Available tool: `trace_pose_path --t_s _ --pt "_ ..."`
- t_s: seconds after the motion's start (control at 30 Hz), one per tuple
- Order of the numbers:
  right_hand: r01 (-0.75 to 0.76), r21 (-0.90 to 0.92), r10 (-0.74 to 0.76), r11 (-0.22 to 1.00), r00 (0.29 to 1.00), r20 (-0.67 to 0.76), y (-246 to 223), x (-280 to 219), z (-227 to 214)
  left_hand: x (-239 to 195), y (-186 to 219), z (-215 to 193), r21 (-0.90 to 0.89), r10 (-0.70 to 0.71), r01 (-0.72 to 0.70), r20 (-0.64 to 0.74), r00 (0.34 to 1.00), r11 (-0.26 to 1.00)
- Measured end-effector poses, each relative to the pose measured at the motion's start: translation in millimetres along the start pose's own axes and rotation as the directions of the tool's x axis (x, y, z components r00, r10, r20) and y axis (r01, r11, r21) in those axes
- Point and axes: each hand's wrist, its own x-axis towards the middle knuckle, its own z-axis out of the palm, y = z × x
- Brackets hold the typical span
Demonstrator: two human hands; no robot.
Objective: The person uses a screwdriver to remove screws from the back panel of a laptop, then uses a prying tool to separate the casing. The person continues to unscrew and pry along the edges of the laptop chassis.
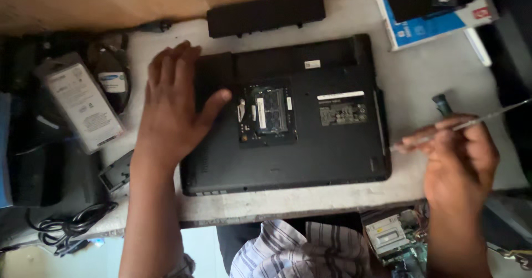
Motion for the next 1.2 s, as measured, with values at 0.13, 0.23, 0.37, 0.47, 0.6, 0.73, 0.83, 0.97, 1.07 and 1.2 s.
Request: trace_pose_path --t_s 0.13,0.23,0.37,0.47,0.6,0.73,0.83,0.97,1.07,1.2 --pt "-0.005 -0.050 0.007 0.999 0.999 0.040 0 -1 -4 4 6 6 0.005 -0.021 0.020 0.093 0.995 1.000" --pt "-0.050 -0.084 0.048 0.995 0.998 -0.028 -3 -4 -6 5 10 5 -0.019 -0.023 0.025 0.127 0.992 1.000" --pt "-0.100 -0.086 0.091 0.991 0.990 -0.103 -2 -14 -12 10 14 4 -0.040 -0.019 0.025 0.153 0.988 0.999" --pt "-0.112 -0.071 0.106 0.991 0.991 -0.084 4 -19 -25 13 16 4 -0.039 -0.019 0.026 0.161 0.987 0.999" --pt "-0.168 -0.068 0.162 0.983 0.983 -0.088 15 -24 -48 16 13 4 -0.058 -0.032 0.042 0.174 0.984 0.997" --pt "-0.231 -0.152 0.208 0.961 0.967 -0.150 29 -29 -60 19 10 6 -0.058 -0.039 0.051 0.191 0.981 0.997" --pt "-0.273 -0.186 0.241 0.944 0.954 -0.179 35 -31 -62 23 8 9 -0.040 -0.068 0.079 0.217 0.974 0.996" --pt "-0.341 -0.218 0.296 0.914 0.931 -0.215 33 -39 -62 25 5 13 -0.028 -0.114 0.126 0.266 0.957 0.992" --pt "-0.369 -0.234 0.320 0.900 0.921 -0.222 33 -42 -62 25 2 16 -0.017 -0.124 0.135 0.288 0.950 0.991" --pt "-0.375 -0.246 0.329 0.894 0.921 -0.209 36 -38 -65 23 3 13 -0.031 -0.138 0.156 0.317 0.938 0.987"
